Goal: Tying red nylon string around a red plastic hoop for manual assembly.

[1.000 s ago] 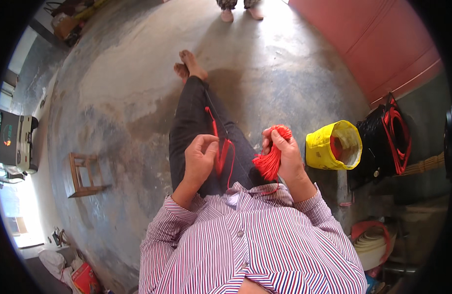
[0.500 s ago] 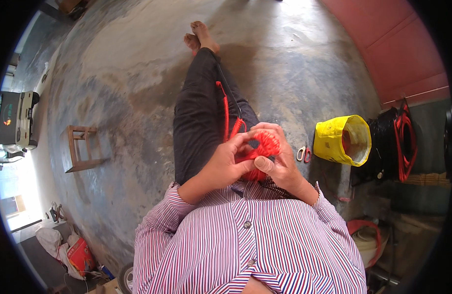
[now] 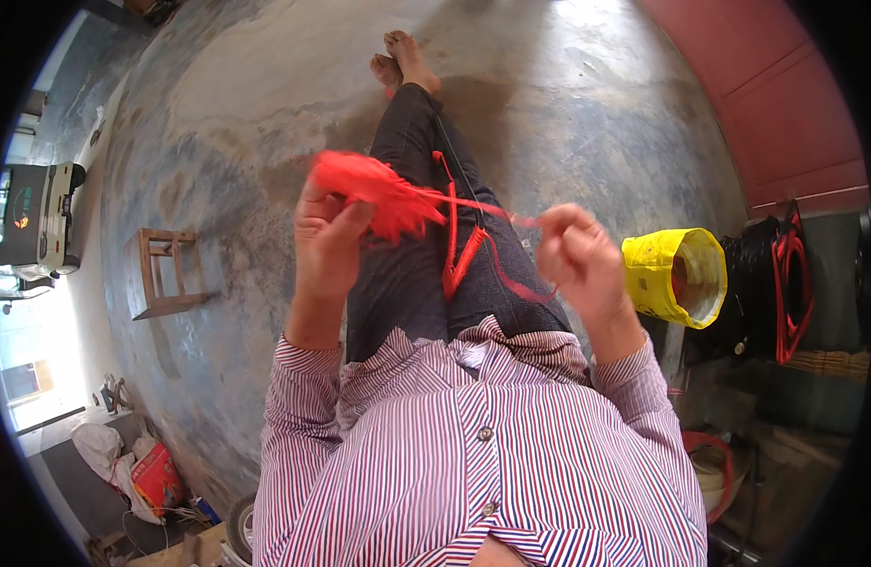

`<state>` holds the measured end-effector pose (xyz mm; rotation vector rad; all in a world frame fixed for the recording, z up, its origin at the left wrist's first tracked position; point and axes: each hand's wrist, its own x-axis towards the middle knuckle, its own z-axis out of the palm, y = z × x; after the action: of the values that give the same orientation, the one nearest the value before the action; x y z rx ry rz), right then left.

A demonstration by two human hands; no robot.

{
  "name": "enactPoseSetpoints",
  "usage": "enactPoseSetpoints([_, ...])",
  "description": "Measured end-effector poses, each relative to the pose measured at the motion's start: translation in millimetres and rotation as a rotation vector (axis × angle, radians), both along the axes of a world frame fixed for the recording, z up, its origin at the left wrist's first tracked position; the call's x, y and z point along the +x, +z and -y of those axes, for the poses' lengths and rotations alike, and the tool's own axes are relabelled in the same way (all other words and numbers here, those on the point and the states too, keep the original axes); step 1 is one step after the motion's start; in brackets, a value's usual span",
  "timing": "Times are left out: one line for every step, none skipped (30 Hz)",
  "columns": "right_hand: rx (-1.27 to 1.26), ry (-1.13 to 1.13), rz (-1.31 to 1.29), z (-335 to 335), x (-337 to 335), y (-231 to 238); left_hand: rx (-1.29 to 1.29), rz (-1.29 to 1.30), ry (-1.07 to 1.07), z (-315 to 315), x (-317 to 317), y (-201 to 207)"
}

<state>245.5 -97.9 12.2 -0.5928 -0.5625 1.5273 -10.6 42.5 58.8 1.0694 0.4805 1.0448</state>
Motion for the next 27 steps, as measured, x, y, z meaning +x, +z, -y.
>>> enactPoseSetpoints([0.002, 0.005, -0.004, -8, 9, -4, 0.167, -0.292, 0.068, -2, -4, -7])
enactPoseSetpoints([-0.062, -0.037, 0.171, -17, 18, -7, 0.168, -0.296, 0.071, -6, -4, -13])
enactPoseSetpoints([-0.125, -0.075, 0.35, -25, 23, -10, 0.563, -0.623, 0.12, -11, -3, -22])
enactPoseSetpoints([-0.124, -0.075, 0.352, -31, 19, -14, 0.964, -0.942, 0.162, -15, 1, -32])
enactPoseSetpoints([-0.084, -0.123, 0.741, -39, 11, -18, 1.071, -0.994, 0.216, -15, 8, -46])
enactPoseSetpoints([-0.044, -0.173, 1.13, -44, 4, -24, 1.071, -0.992, 0.213, -12, 15, -55])
enactPoseSetpoints([-0.093, -0.081, 1.238, -49, 2, -30, 1.073, -1.065, 0.188, -10, 21, -60])
enactPoseSetpoints([-0.094, -0.082, 1.238, -51, -4, -34, 1.074, -1.138, 0.163, -8, 27, -65])
enactPoseSetpoints([-0.007, -0.145, 1.458, -53, -13, -36, 1.029, -1.11, 0.149, -5, 34, -68])
enactPoseSetpoints([0.084, -0.21, 1.676, -54, -19, -36, 1.029, -1.109, 0.145, -2, 42, -71])
enactPoseSetpoints([0.041, -0.118, 1.676, -53, -19, -32, 0.863, -1.031, 0.077, -1, 50, -74])
enactPoseSetpoints([0.025, -0.129, 1.681, -51, -15, -33, 0.703, -0.944, 0.0, -1, 57, -76])
enactPoseSetpoints([0.042, -0.148, 1.715, -47, -10, -34, 0.69, -0.911, -0.022, -2, 63, -78])
enactPoseSetpoints([0.053, -0.169, 1.753, -41, -3, -34, 0.699, -0.891, -0.046, -1, 63, -78])
enactPoseSetpoints([0.004, -0.143, 1.543, -38, 12, -25, 0.732, -0.917, 0.001, -2, 58, -78])
enactPoseSetpoints([-0.048, -0.13, 1.345, -31, 31, -13, 0.763, -0.923, 0.04, -2, 55, -80])
enactPoseSetpoints([-0.115, -0.156, 1.108, -22, 53, -8, 0.77, -0.973, 0.019, -4, 49, -75])
enactPoseSetpoints([-0.181, -0.219, 1.138, -8, 73, -12, 0.727, -1.005, 0.017, -3, 44, -75])
enactPoseSetpoints([-0.28, -0.243, 1.016, 9, 94, -26, 0.704, -1.012, -0.017, -3, 42, -77])
enactPoseSetpoints([-0.355, -0.26, 0.886, 25, 109, -37, 0.698, -0.978, -0.039, -2, 43, -78])
enactPoseSetpoints([-0.486, -0.341, 0.997, 43, 116, -45, 0.627, -0.986, -0.076, 1, 46, -80])
enactPoseSetpoints([-0.592, -0.357, 1.097, 57, 120, -53, 0.639, -0.994, -0.093, 1, 45, -82])
enactPoseSetpoints([-0.582, -0.472, 1.284, 76, 129, -65, 0.598, -0.986, -0.111, 3, 48, -84])
enactPoseSetpoints([-0.557, -0.575, 1.467, 92, 138, -77, 0.556, -0.99, -0.114, 3, 48, -83])
enactPoseSetpoints([-0.634, -0.747, 1.435, 113, 154, -94, 0.567, -0.986, -0.129, 4, 50, -80])
enactPoseSetpoints([-0.708, -0.915, 1.396, 131, 170, -106, 0.546, -0.987, -0.141, 4, 54, -78])
enactPoseSetpoints([-0.876, -1.143, 1.5, 140, 165, -92, 0.521, -0.999, -0.145, 6, 53, -76])
